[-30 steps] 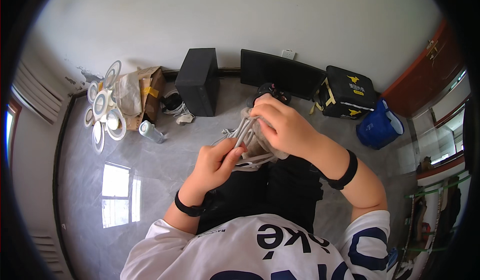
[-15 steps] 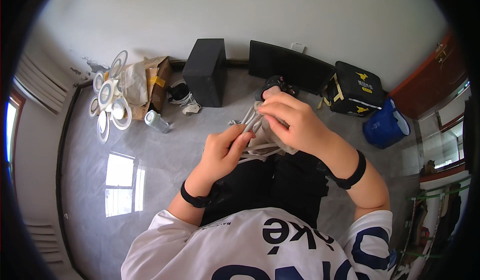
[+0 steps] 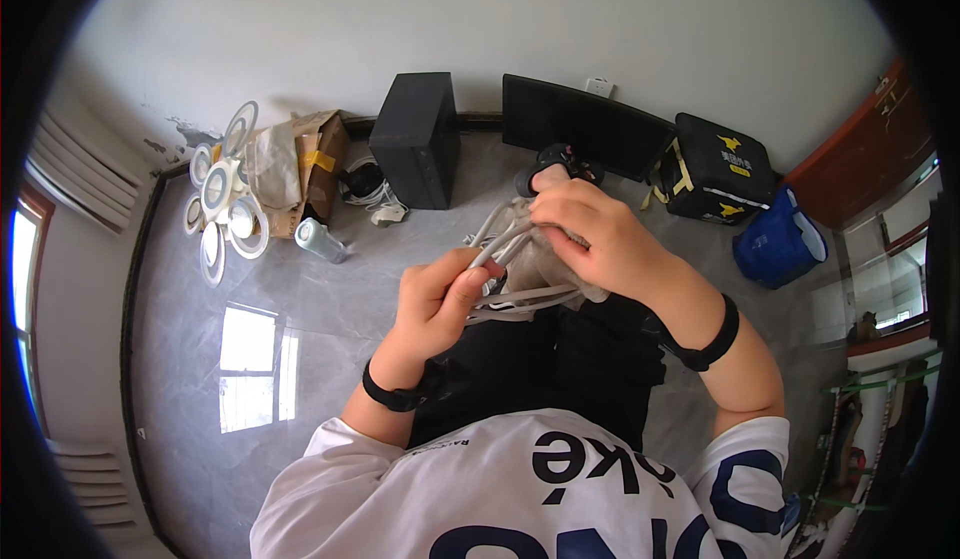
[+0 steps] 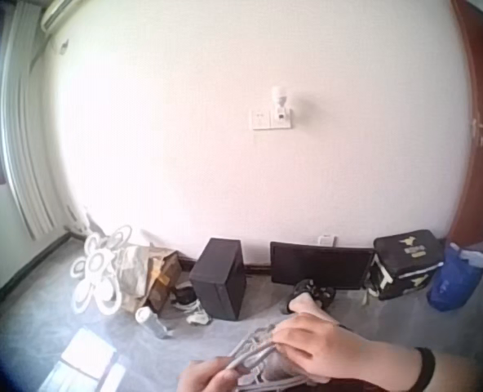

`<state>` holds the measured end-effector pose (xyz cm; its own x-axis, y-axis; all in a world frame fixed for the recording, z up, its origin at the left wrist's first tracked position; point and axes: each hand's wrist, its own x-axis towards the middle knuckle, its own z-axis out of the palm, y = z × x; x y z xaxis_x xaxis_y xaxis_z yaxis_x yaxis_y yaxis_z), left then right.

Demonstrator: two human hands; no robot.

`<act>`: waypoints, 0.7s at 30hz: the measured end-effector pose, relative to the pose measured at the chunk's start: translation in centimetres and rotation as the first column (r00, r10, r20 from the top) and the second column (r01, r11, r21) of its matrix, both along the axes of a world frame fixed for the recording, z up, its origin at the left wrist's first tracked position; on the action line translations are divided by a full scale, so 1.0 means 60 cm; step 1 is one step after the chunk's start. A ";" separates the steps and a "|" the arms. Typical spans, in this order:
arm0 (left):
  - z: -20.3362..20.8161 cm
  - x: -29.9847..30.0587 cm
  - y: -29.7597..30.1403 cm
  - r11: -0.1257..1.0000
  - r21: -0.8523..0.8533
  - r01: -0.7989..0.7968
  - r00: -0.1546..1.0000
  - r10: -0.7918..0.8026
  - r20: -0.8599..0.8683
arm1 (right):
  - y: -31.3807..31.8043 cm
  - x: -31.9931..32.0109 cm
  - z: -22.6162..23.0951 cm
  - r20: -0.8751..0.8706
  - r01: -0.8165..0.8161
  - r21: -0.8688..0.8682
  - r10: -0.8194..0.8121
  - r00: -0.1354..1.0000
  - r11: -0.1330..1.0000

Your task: The person wipes a gray cable with a brown cloth, coiling the cable into a loop by hand.

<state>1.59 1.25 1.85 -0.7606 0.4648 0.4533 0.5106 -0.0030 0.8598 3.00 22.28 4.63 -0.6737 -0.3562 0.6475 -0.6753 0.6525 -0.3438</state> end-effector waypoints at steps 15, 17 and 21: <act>-0.003 -0.011 -0.001 0.999 -0.050 0.022 0.986 -0.014 0.165 | -0.006 0.018 0.032 0.199 -0.003 -0.183 0.040 0.979 0.983; -0.003 -0.011 0.001 0.998 -0.049 0.037 0.983 -0.028 0.182 | -0.012 0.022 0.042 0.156 -0.042 -0.158 0.067 0.985 0.987; 0.000 -0.005 0.004 0.998 -0.045 0.043 0.983 -0.034 0.180 | -0.017 0.022 0.046 0.129 -0.051 -0.066 0.059 0.990 0.997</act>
